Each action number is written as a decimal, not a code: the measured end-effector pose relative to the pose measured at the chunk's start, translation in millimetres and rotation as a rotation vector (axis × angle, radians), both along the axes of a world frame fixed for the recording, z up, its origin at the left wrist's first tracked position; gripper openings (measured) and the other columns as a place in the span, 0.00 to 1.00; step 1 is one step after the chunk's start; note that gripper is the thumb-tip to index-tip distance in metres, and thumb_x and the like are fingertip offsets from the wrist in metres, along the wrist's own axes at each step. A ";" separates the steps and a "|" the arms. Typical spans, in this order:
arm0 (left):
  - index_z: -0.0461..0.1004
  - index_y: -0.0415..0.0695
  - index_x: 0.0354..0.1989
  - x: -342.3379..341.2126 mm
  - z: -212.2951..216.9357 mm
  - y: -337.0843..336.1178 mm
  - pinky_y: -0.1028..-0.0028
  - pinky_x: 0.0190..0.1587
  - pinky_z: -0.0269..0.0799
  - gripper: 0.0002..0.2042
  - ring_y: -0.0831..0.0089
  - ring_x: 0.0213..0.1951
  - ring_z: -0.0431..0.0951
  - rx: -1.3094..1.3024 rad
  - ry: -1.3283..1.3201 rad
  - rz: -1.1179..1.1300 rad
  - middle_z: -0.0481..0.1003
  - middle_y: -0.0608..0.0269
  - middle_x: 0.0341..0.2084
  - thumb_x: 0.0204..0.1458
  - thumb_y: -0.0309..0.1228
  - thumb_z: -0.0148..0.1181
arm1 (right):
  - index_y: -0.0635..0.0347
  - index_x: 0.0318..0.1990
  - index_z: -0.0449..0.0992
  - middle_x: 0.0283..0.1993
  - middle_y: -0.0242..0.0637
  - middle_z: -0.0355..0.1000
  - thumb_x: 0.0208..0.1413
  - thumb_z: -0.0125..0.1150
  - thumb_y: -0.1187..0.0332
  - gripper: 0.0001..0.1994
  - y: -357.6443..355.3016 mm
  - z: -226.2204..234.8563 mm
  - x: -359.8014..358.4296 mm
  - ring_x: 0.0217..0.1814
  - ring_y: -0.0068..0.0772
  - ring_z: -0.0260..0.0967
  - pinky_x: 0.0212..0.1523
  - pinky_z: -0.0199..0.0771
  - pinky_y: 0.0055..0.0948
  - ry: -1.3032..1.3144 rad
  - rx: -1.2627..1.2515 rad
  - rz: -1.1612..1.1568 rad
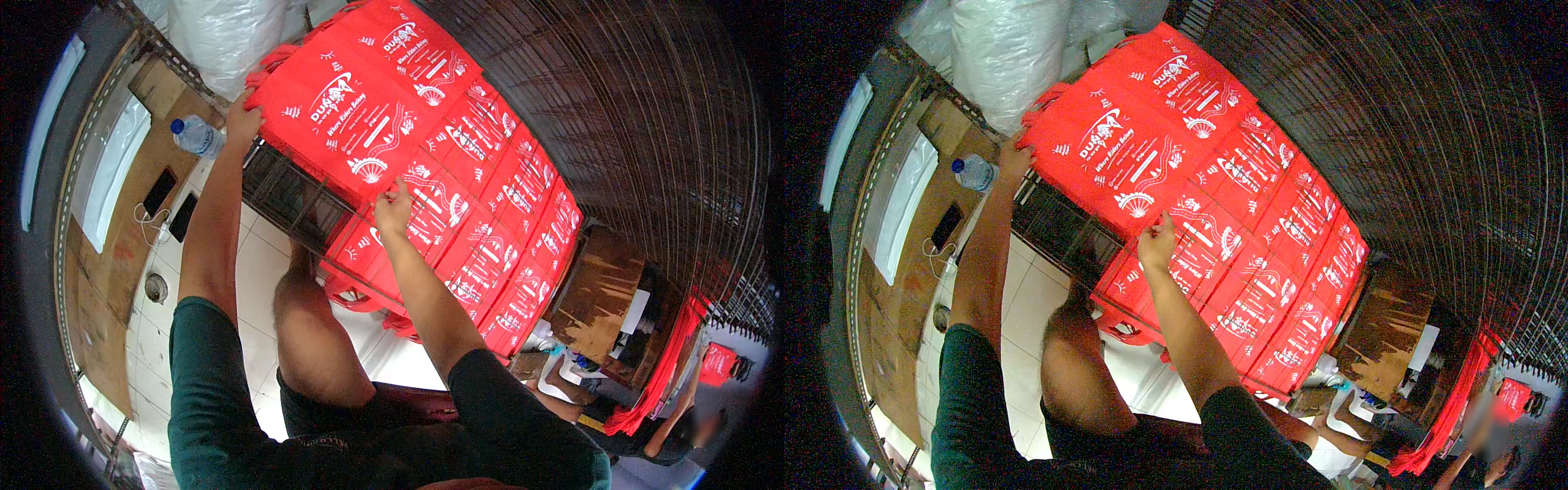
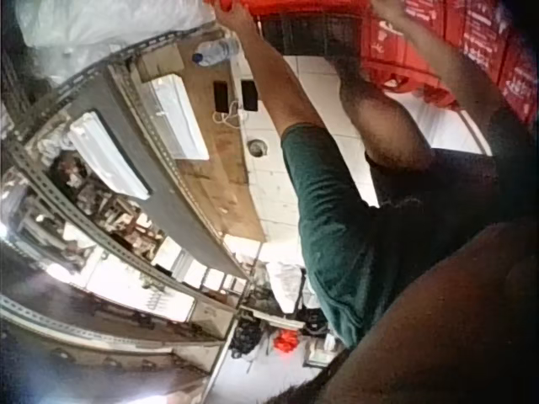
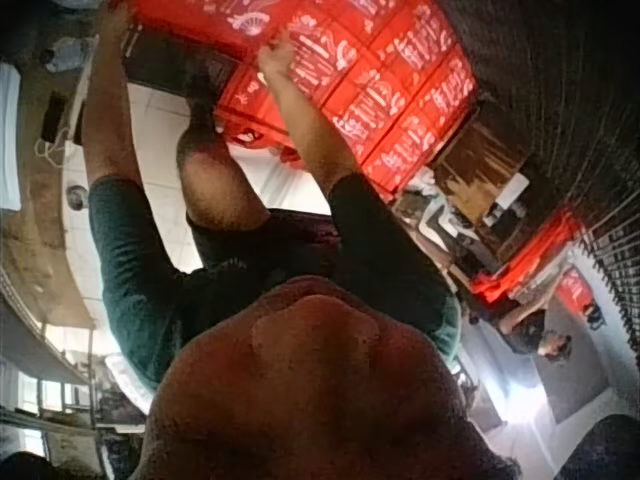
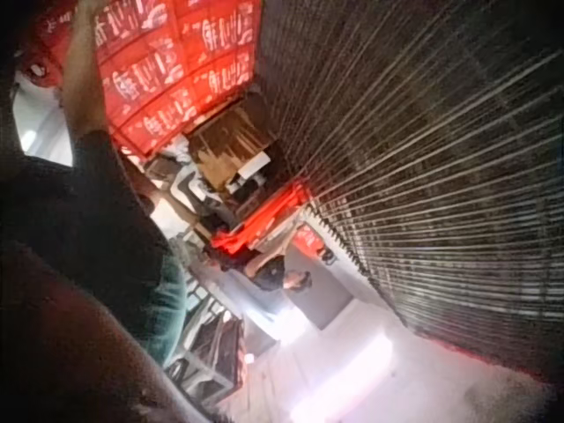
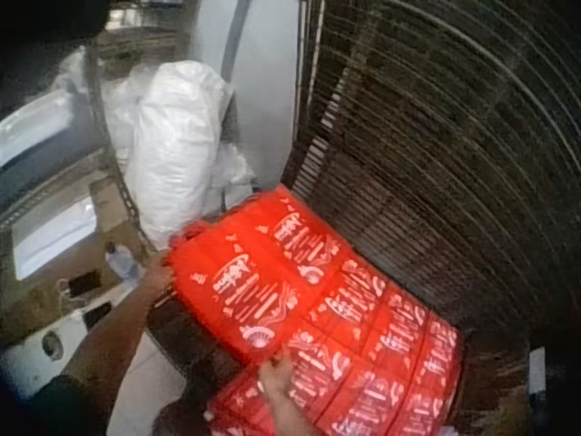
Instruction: The person sits on the floor and repeatedly picks up red tote bags, folds them, and places them into a neat stack. The person handles the bags one at a time, aligning them to form a growing pile.
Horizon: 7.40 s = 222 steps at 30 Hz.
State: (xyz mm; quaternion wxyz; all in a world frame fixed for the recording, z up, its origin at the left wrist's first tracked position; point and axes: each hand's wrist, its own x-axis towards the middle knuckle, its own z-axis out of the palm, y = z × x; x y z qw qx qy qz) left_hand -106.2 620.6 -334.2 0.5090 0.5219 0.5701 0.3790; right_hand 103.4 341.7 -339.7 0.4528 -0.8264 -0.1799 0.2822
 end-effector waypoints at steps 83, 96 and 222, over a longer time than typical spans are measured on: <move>0.67 0.37 0.47 64.9 218.2 -641.5 0.76 0.37 0.70 0.18 0.75 0.36 0.73 -0.183 0.107 -1.267 0.73 0.58 0.36 0.49 0.31 0.61 | 0.62 0.50 0.64 0.50 0.45 0.67 0.56 0.46 0.64 0.16 -872.5 525.9 400.0 0.53 0.37 0.65 0.52 0.67 0.42 -0.077 1.365 -0.933; 0.63 0.42 0.55 236.9 527.9 -718.8 0.76 0.43 0.67 0.21 0.77 0.44 0.70 -0.330 -0.779 -1.283 0.72 0.64 0.43 0.53 0.34 0.54 | 0.64 0.38 0.66 0.38 0.43 0.70 0.56 0.51 0.65 0.10 -518.4 531.0 61.5 0.39 0.35 0.69 0.40 0.69 0.31 -0.436 1.157 -0.760; 0.61 0.47 0.57 31.5 309.9 -625.2 0.71 0.44 0.69 0.25 0.70 0.43 0.73 -0.207 -0.101 -1.558 0.73 0.59 0.38 0.52 0.40 0.57 | 0.60 0.41 0.74 0.24 0.36 0.72 0.50 0.56 0.68 0.11 -479.7 173.6 25.2 0.25 0.24 0.69 0.29 0.68 0.26 -0.099 0.104 -0.009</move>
